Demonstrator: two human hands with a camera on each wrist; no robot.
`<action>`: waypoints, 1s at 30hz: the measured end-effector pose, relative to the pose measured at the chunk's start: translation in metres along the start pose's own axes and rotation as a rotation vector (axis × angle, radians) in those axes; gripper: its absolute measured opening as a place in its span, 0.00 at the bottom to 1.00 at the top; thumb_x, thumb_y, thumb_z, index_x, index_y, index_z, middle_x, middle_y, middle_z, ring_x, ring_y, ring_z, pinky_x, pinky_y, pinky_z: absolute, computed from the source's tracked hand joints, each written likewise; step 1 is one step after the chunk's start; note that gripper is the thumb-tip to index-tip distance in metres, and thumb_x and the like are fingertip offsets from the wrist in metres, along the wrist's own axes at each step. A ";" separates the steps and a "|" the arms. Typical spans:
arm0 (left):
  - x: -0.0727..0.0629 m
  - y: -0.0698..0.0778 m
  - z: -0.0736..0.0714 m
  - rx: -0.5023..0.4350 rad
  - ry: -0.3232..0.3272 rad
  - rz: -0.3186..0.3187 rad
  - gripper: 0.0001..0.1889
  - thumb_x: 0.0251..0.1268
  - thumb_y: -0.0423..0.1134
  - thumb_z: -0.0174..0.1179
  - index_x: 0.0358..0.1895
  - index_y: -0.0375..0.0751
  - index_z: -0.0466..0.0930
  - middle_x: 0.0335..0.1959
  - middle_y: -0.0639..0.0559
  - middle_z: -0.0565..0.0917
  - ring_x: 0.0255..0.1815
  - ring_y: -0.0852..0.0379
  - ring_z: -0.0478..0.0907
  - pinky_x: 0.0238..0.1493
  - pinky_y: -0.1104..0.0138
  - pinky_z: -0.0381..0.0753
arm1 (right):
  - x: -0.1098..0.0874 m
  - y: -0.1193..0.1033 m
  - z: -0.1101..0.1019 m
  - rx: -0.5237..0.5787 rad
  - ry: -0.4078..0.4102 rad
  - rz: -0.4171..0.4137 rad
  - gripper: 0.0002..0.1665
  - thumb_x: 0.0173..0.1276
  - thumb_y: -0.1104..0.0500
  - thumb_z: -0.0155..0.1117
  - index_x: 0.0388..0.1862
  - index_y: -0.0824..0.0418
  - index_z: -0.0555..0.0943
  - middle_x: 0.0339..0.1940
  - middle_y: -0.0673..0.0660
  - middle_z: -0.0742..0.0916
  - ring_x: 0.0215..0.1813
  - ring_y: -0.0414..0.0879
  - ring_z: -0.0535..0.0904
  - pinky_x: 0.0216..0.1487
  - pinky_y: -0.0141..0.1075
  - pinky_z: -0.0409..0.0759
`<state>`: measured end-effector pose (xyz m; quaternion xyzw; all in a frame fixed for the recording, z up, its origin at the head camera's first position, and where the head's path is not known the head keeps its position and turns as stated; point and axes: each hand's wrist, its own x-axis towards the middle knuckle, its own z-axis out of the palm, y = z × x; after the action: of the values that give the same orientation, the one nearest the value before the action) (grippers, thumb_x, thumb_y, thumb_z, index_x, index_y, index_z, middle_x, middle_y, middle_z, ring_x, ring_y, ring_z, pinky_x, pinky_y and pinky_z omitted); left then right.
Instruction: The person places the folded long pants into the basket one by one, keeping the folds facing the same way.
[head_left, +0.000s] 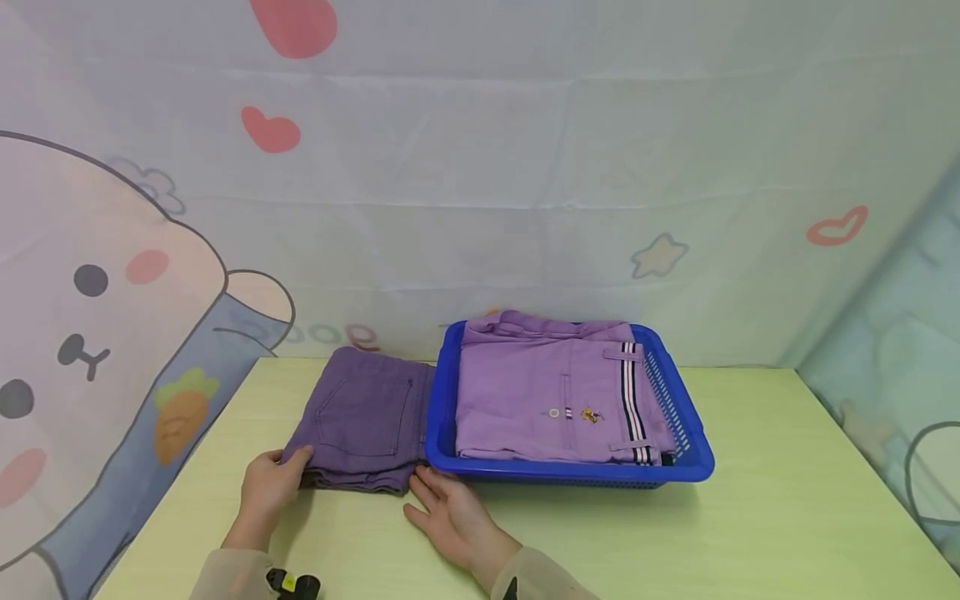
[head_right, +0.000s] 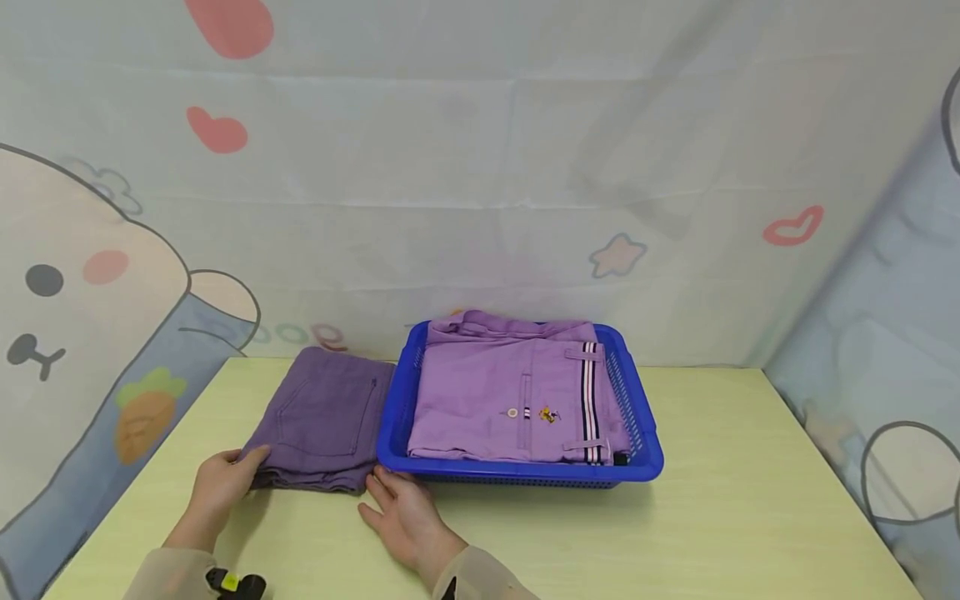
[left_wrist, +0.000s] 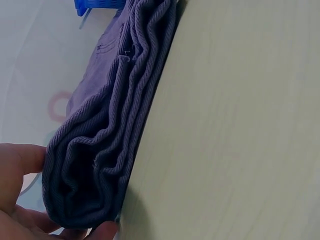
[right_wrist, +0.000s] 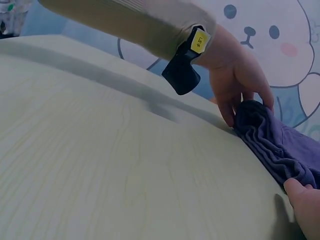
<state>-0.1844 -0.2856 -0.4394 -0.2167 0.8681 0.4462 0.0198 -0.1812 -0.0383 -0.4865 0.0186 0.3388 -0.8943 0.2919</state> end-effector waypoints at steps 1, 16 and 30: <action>0.000 0.000 0.000 -0.014 -0.003 0.001 0.41 0.68 0.53 0.47 0.65 0.15 0.53 0.63 0.19 0.60 0.61 0.28 0.64 0.60 0.44 0.69 | 0.000 0.000 0.000 0.002 -0.006 0.001 0.39 0.76 0.59 0.39 0.73 0.73 0.34 0.76 0.71 0.43 0.77 0.61 0.36 0.75 0.55 0.46; 0.000 -0.003 0.002 -0.085 0.029 0.014 0.29 0.64 0.41 0.46 0.57 0.15 0.61 0.55 0.23 0.67 0.51 0.36 0.70 0.46 0.57 0.77 | 0.001 0.002 0.000 -0.006 0.011 -0.013 0.40 0.76 0.59 0.40 0.73 0.74 0.32 0.75 0.71 0.43 0.76 0.63 0.36 0.74 0.56 0.48; -0.007 -0.014 -0.009 -0.103 -0.066 -0.009 0.30 0.61 0.38 0.47 0.61 0.16 0.61 0.50 0.24 0.71 0.34 0.53 0.79 0.29 0.63 0.84 | 0.001 0.003 0.001 -0.010 -0.007 0.011 0.41 0.76 0.64 0.39 0.71 0.73 0.26 0.75 0.72 0.42 0.76 0.66 0.35 0.73 0.59 0.44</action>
<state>-0.1714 -0.2970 -0.4427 -0.2067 0.8419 0.4970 0.0394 -0.1803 -0.0410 -0.4882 0.0160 0.3421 -0.8910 0.2981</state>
